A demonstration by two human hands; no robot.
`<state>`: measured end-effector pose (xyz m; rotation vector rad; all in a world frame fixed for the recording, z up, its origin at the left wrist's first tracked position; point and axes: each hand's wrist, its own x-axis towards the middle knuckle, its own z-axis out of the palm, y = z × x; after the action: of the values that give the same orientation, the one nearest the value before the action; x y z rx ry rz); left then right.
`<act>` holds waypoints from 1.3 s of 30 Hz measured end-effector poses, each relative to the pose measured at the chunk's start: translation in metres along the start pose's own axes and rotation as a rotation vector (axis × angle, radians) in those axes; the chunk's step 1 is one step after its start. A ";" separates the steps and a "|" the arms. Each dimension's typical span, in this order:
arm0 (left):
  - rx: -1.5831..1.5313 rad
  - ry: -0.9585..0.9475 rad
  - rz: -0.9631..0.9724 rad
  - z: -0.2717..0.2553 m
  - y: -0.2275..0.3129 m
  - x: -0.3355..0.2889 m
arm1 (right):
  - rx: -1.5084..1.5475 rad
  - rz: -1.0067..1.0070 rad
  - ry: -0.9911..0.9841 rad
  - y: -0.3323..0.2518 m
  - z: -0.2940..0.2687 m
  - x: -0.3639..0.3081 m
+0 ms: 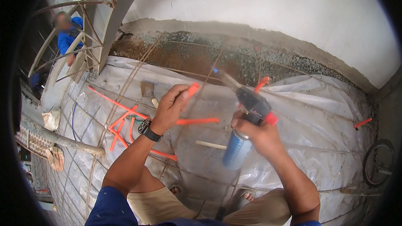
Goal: The person uses a blowtorch to heat a red plastic pipe, then bends it into a curved shape. They repeat this process with multiple pipe segments, placing the finished pieces on the floor.
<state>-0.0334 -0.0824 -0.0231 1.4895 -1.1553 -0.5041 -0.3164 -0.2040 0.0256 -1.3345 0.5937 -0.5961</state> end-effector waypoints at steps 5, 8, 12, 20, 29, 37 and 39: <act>0.045 0.081 0.178 0.001 0.004 0.000 | 0.015 0.011 0.026 0.002 0.000 0.001; 0.077 0.046 0.208 -0.004 0.008 0.000 | 0.012 0.016 0.028 0.001 0.000 0.002; 0.063 -0.003 0.237 -0.007 0.010 0.000 | 0.031 0.018 0.001 0.002 0.003 0.004; 0.018 0.013 0.171 -0.009 0.012 0.000 | 0.009 0.076 -0.037 0.002 0.000 0.000; 0.102 0.022 -0.314 -0.077 0.038 0.011 | 0.083 0.092 0.040 -0.001 0.007 0.000; -0.218 -0.083 -0.522 -0.064 -0.005 -0.004 | 0.090 0.144 0.002 0.010 0.013 0.008; -0.348 -0.082 -0.450 -0.061 -0.003 -0.003 | 0.109 0.152 -0.006 0.013 0.023 0.012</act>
<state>0.0165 -0.0493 -0.0097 1.4269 -0.7387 -1.0267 -0.2911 -0.1941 0.0153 -1.1770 0.6424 -0.4936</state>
